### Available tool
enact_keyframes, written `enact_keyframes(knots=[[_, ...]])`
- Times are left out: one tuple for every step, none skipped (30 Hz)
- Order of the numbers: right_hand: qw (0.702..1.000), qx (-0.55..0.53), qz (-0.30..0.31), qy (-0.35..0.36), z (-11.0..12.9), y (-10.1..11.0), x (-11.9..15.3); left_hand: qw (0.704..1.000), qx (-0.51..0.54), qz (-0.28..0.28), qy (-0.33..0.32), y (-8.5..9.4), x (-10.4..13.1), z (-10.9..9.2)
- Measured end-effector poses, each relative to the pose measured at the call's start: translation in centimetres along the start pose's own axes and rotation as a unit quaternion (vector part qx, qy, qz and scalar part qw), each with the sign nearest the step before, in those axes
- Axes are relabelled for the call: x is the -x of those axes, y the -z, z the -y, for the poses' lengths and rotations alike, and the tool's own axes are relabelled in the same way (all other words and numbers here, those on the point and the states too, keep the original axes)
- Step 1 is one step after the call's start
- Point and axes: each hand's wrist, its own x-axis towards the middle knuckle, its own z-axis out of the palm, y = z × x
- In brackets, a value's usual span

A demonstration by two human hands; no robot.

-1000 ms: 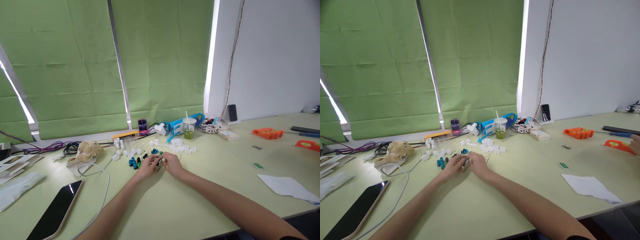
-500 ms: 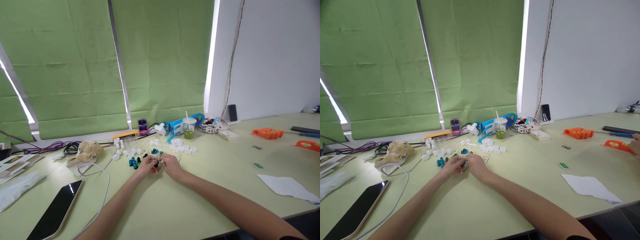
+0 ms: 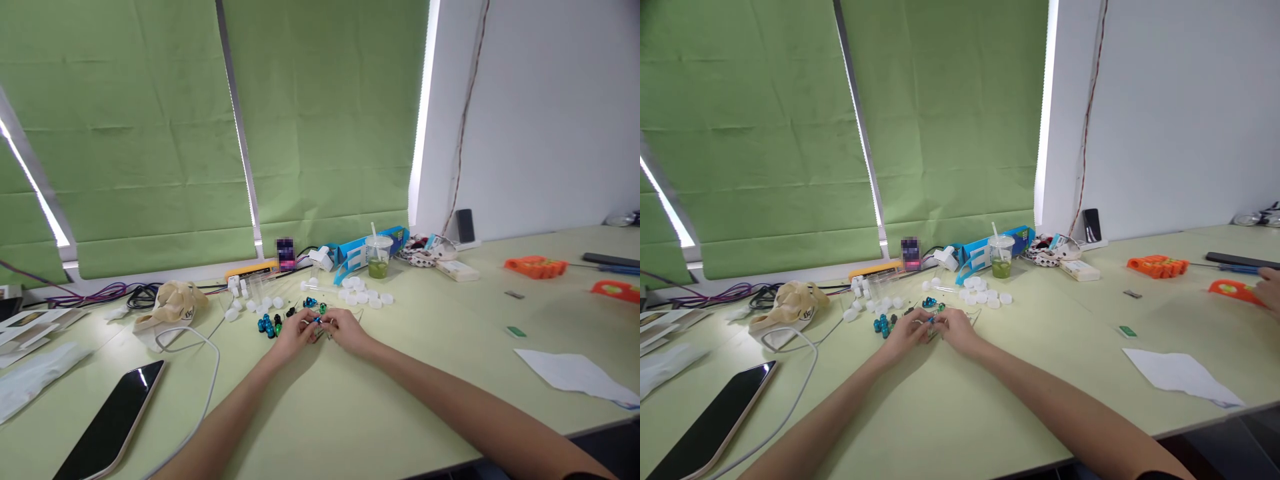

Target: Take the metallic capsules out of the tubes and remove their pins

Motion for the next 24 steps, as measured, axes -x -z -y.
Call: enact_keyframes(knots=[[1.000, 0.001, 0.000, 0.003, 0.0, 0.1, 0.0, 1.000, -0.001, 0.002, -0.002, 0.0, 0.0, 0.0], [1.000, 0.000, 0.001, 0.002, -0.1, 0.1, 0.0, 1.000, -0.003, 0.004, -0.005, 0.0, 0.0, -0.1], [1.000, -0.004, 0.004, -0.003, -0.1, 0.2, 0.0, 1.000, -0.007, 0.007, -0.007, 0.1, 0.0, -0.1], [1.000, -0.014, 0.007, -0.013, -0.2, 0.2, -0.1, 1.000, -0.011, 0.008, -0.010, 0.1, 0.0, -0.2], [0.999, -0.029, 0.011, -0.025, -0.3, 0.1, -0.1, 1.000, -0.017, 0.009, -0.012, 0.1, 0.1, -0.3], [0.998, -0.048, 0.016, -0.039, -0.4, 0.0, -0.1, 1.000, -0.024, 0.009, -0.015, 0.1, 0.1, -0.4], [0.996, -0.067, 0.018, -0.051, -0.5, -0.1, -0.2, 0.999, -0.032, 0.008, -0.019, 0.1, 0.1, -0.4], [0.994, -0.084, 0.017, -0.061, -0.6, -0.2, -0.2, 0.999, -0.045, 0.005, -0.022, 0.2, 0.1, -0.4], [0.993, -0.097, 0.014, -0.067, -0.8, -0.3, -0.2, 0.998, -0.061, 0.001, -0.024, 0.2, 0.1, -0.4], [0.992, -0.105, 0.009, -0.070, -0.9, -0.4, -0.3, 0.996, -0.081, -0.003, -0.025, 0.2, 0.1, -0.4], [0.992, -0.107, 0.003, -0.071, -1.0, -0.5, -0.3, 0.994, -0.104, -0.008, -0.027, 0.2, 0.1, -0.4], [0.992, -0.102, -0.004, -0.072, -1.1, -0.5, -0.3, 0.991, -0.128, -0.012, -0.032, 0.2, 0.1, -0.3], [0.993, -0.091, -0.011, -0.073, -1.2, -0.5, -0.4, 0.987, -0.154, -0.017, -0.041, 0.2, 0.1, -0.2], [0.994, -0.073, -0.017, -0.074, -1.2, -0.4, -0.4, 0.981, -0.183, -0.022, -0.053, 0.2, 0.0, -0.2], [0.996, -0.049, -0.024, -0.073, -1.3, -0.2, -0.4, 0.974, -0.213, -0.029, -0.068, 0.2, 0.0, -0.1], [0.997, -0.019, -0.029, -0.069, -1.3, 0.0, -0.5, 0.966, -0.245, -0.037, -0.079, 0.3, 0.0, 0.0], [0.997, 0.015, -0.032, -0.064, -1.3, 0.1, -0.5, 0.955, -0.279, -0.046, -0.083, 0.4, 0.0, 0.1], [0.997, 0.049, -0.031, -0.058, -1.3, 0.3, -0.5, 0.945, -0.312, -0.056, -0.079, 0.6, 0.0, 0.2], [0.995, 0.080, -0.028, -0.051, -1.2, 0.4, -0.5, 0.935, -0.341, -0.067, -0.070, 0.9, 0.0, 0.4], [0.993, 0.106, -0.023, -0.045, -1.2, 0.5, -0.5, 0.926, -0.364, -0.080, -0.059, 1.1, 0.0, 0.5], [0.991, 0.125, -0.017, -0.040, -1.1, 0.5, -0.5, 0.917, -0.383, -0.094, -0.049, 1.5, -0.1, 0.7], [0.990, 0.138, -0.011, -0.036, -1.1, 0.5, -0.4, 0.910, -0.398, -0.108, -0.039, 1.9, -0.1, 1.0], [0.989, 0.145, -0.005, -0.033, -1.1, 0.5, -0.4, 0.904, -0.408, -0.120, -0.029, 2.2, -0.1, 1.3], [0.988, 0.149, 0.002, -0.029, -1.1, 0.4, -0.4, 0.899, -0.417, -0.130, -0.017, 2.6, -0.1, 1.6]])
